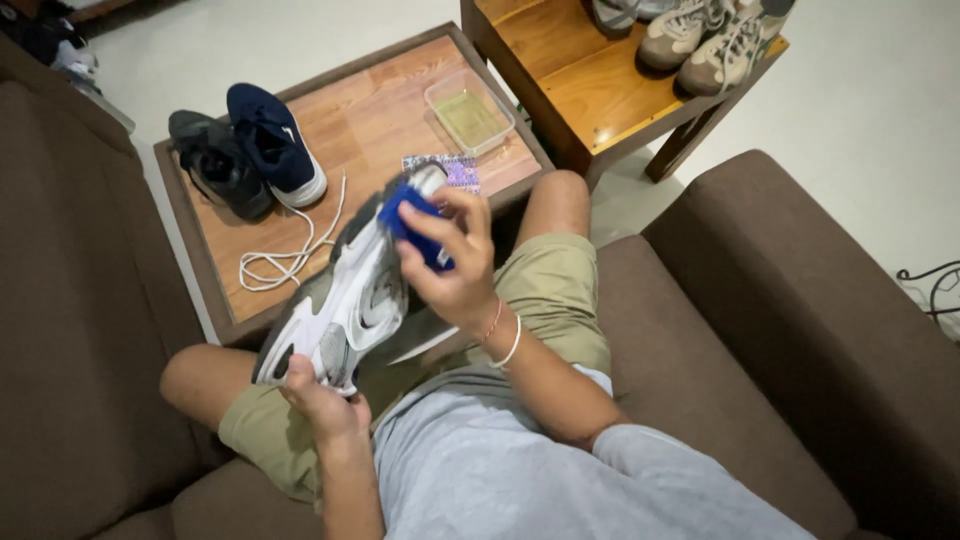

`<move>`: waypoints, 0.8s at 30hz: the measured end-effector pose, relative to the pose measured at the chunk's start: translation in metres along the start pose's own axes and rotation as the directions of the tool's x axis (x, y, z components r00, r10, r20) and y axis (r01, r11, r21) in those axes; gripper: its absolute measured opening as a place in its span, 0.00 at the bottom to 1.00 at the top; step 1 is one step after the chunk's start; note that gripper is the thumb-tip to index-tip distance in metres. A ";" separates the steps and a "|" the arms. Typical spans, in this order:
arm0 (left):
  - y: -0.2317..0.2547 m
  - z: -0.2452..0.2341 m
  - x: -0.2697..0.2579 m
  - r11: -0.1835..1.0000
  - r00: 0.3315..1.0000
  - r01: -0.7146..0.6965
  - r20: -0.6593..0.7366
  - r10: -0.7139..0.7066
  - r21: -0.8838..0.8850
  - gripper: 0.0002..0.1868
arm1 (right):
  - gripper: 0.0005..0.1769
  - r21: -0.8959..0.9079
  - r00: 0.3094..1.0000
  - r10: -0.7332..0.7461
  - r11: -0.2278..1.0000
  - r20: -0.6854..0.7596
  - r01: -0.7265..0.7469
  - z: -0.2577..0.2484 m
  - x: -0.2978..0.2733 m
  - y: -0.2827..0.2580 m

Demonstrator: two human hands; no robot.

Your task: Cleaning a white and grey sneaker with a blue scrubbing brush while sitting on a couch.

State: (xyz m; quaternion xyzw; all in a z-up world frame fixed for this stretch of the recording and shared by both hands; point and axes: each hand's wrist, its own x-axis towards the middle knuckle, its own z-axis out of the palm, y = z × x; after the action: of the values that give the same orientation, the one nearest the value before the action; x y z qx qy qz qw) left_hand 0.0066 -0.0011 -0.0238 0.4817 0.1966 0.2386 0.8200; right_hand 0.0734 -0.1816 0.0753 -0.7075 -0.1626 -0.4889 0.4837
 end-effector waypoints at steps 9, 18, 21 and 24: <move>-0.026 -0.032 -0.006 0.999 0.997 -0.032 0.065 0.033 -0.019 0.30 | 0.17 0.000 0.986 -0.167 0.986 0.004 0.167 0.012 -0.021 -0.011; 0.069 0.058 -0.054 0.982 0.979 0.145 0.163 -0.125 -0.117 0.39 | 0.10 0.078 0.947 -0.303 0.952 0.105 0.296 0.009 -0.019 -0.067; 0.015 0.005 -0.027 0.995 0.991 -0.086 0.093 0.091 -0.060 0.31 | 0.18 0.074 0.976 -0.220 0.973 -0.004 0.219 0.010 -0.007 -0.033; 0.022 0.001 -0.023 0.992 0.989 -0.128 0.078 0.128 -0.007 0.26 | 0.21 -0.047 0.995 -0.062 0.997 -0.078 0.059 0.000 0.012 -0.022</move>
State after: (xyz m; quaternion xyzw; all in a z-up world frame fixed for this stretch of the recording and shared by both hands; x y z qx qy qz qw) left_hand -0.0162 -0.0061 -0.0013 0.5013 0.1328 0.2721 0.8106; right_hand 0.0636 -0.1740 0.0969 -0.6930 -0.1536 -0.5346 0.4586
